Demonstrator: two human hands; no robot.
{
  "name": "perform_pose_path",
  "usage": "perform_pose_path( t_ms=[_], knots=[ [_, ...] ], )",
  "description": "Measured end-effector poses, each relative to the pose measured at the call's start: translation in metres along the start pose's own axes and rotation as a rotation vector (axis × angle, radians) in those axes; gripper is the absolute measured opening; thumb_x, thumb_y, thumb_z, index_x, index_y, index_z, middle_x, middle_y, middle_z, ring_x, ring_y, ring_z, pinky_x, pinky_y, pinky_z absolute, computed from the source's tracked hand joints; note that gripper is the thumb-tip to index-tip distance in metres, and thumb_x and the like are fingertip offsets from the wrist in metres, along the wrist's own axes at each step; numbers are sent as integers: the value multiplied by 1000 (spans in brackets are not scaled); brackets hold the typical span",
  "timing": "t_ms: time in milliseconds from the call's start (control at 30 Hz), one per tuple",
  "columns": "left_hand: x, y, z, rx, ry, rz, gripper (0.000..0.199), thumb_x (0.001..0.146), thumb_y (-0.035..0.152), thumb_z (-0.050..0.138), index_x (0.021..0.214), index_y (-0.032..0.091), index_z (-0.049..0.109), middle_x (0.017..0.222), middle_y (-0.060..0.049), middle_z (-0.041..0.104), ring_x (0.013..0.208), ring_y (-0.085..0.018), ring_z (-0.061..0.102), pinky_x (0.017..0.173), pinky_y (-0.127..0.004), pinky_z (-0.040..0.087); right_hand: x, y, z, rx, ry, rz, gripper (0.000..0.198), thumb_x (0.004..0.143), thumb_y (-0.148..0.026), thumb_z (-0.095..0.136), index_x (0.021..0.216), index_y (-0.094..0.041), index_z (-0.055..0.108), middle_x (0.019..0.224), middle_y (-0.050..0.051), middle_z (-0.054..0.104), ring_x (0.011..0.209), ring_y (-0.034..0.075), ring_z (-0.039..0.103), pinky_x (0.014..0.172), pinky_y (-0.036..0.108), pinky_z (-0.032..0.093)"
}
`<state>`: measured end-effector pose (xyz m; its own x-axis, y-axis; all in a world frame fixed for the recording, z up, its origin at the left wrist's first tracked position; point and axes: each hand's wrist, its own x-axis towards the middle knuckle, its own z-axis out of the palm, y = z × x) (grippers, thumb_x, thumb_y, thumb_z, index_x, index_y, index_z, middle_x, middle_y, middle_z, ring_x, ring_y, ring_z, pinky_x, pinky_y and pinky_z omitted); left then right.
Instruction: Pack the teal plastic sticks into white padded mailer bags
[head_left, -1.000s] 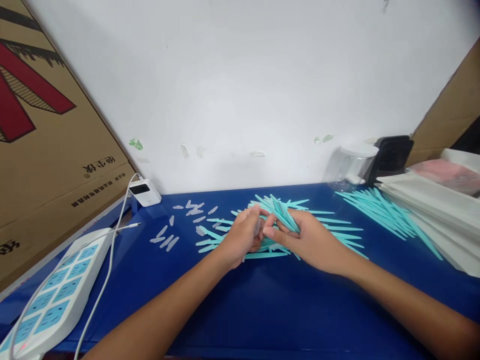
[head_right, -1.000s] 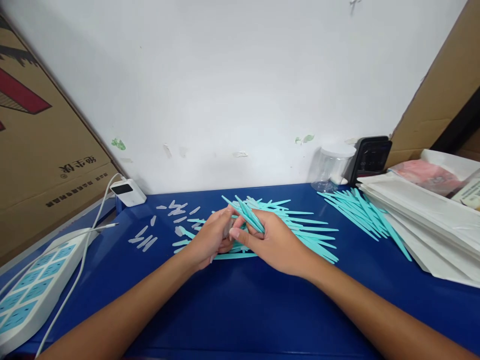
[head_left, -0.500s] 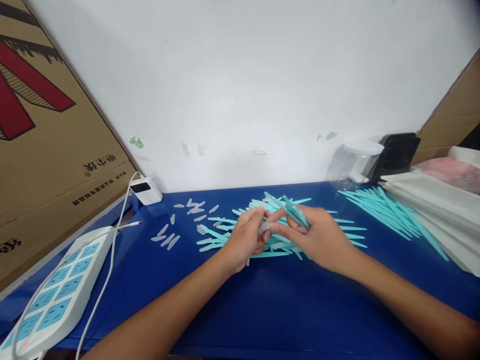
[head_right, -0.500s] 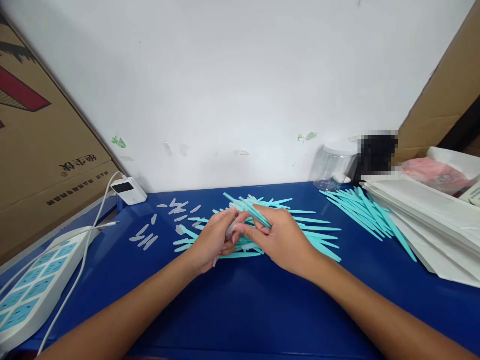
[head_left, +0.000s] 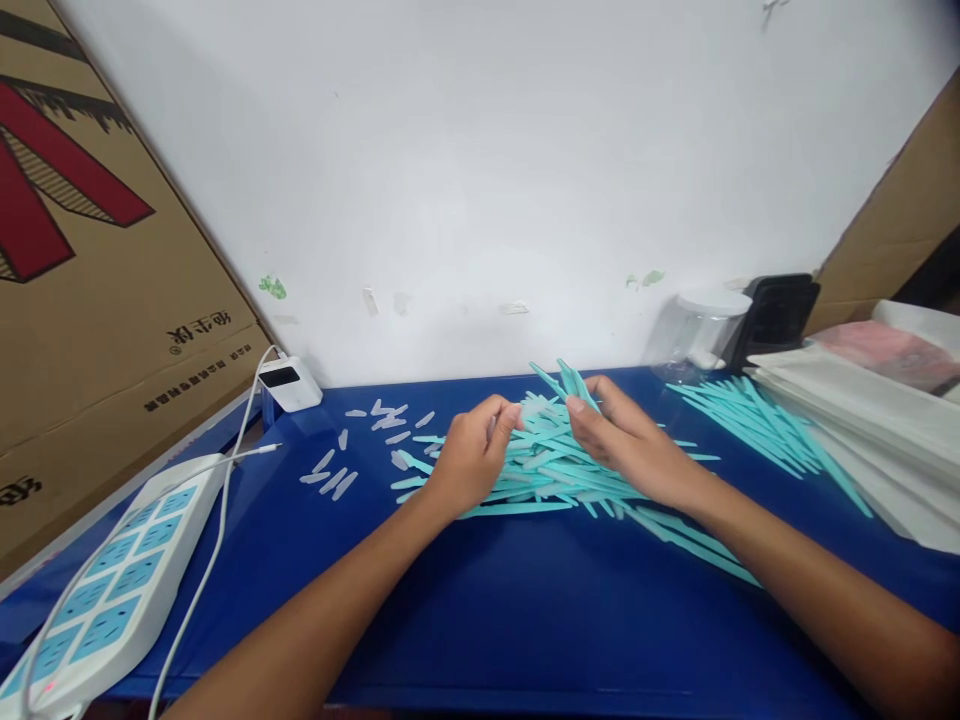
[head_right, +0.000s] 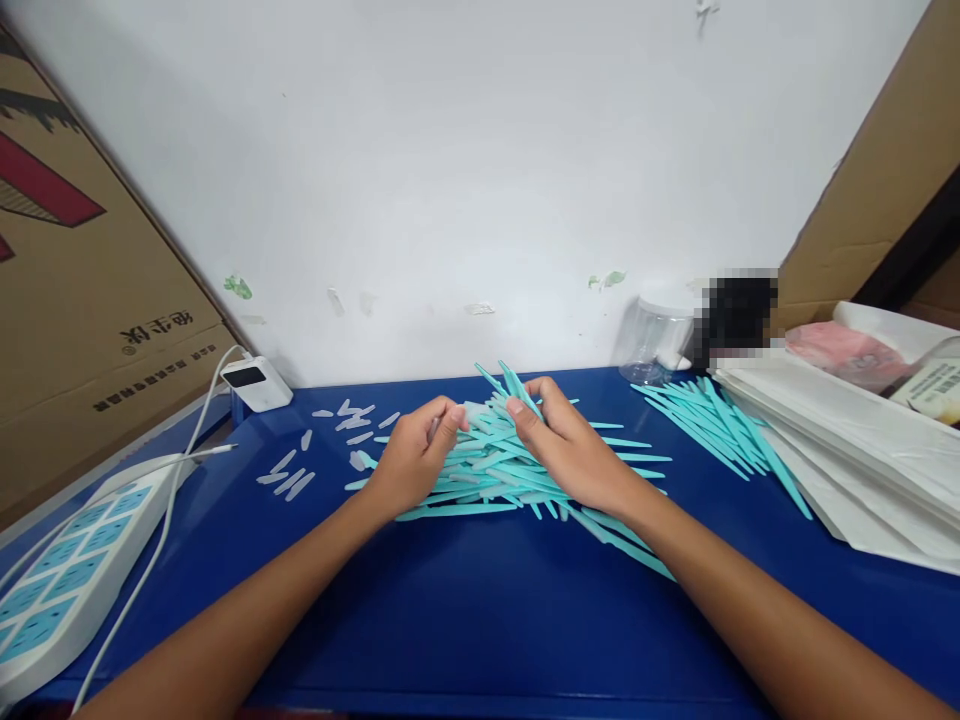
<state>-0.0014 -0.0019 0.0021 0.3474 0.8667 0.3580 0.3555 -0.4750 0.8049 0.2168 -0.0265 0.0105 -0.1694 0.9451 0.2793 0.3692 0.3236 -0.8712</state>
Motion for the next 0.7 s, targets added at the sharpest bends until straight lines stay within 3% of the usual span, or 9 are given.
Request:
perform_pose_path(
  t_ms=[100, 200, 333, 533, 700],
  knots=[
    [6, -5, -11, 158, 27, 68, 39, 107, 47, 41, 89, 19, 62, 58, 5, 38, 55, -13, 36, 59, -27, 27, 2, 2, -2, 90, -82, 51, 42, 102, -64, 46, 87, -24, 41, 66, -7, 42, 55, 11, 36, 53, 25, 34],
    [10, -10, -17, 238, 3, 104, 36, 107, 42, 41, 88, 20, 62, 57, 6, 39, 54, -13, 36, 60, -27, 27, 6, 2, -6, -19, -56, 10, 47, 101, -64, 49, 78, -23, 42, 65, -5, 45, 57, 11, 38, 55, 26, 35],
    [13, -14, -21, 253, -19, 102, 37, 107, 43, 40, 89, 19, 63, 58, 6, 39, 54, -13, 36, 60, -27, 27, 9, 3, -12, -148, -42, -33, 49, 97, -66, 53, 78, -22, 47, 66, -3, 48, 60, 13, 44, 56, 28, 35],
    [16, -19, -29, 341, 1, 134, 31, 107, 42, 42, 99, 20, 62, 67, 3, 53, 60, -15, 44, 63, -27, 28, 11, 8, -18, -186, -54, -6, 50, 94, -70, 56, 82, -21, 52, 72, -1, 56, 68, 17, 58, 62, 29, 41],
    [18, -23, -32, 373, 4, 112, 31, 107, 43, 40, 99, 20, 61, 66, 4, 49, 59, -14, 43, 63, -27, 27, 11, 6, -18, -170, -101, 34, 56, 102, -68, 40, 75, -20, 52, 67, -2, 53, 58, 12, 46, 60, 29, 36]
  ],
)
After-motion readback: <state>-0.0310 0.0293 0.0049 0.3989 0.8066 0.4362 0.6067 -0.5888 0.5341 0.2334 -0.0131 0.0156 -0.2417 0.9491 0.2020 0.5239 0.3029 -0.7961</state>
